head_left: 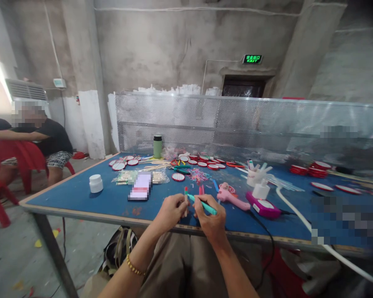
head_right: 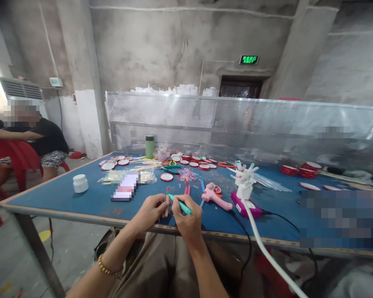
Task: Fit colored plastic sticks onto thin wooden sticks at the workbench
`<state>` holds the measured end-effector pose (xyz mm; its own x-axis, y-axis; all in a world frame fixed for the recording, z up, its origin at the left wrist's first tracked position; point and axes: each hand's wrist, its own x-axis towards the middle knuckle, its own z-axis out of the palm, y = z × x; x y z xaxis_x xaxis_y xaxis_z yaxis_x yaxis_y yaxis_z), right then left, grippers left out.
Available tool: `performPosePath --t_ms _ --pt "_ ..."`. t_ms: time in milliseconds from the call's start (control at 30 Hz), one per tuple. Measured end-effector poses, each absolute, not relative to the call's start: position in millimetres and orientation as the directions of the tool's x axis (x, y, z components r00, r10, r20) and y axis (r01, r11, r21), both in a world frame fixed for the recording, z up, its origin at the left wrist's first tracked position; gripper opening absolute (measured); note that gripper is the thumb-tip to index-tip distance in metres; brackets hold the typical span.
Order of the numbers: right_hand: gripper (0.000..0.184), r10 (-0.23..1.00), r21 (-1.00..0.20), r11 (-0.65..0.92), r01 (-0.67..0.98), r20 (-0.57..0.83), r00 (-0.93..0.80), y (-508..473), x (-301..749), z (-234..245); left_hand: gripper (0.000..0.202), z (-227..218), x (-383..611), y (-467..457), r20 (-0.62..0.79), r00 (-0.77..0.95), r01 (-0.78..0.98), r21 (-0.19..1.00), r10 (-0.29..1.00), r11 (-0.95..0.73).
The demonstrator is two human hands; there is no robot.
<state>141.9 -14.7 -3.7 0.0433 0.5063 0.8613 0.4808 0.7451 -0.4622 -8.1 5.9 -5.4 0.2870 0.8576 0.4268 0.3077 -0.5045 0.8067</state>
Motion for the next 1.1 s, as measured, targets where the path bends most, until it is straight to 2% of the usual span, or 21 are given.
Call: performPosePath --t_ms 1100 --pt "0.018 0.549 -0.499 0.742 0.447 0.836 0.023 -23.3 142.8 -5.3 0.031 -5.0 -7.7 -1.1 0.389 0.309 0.229 0.855 0.868 -0.465"
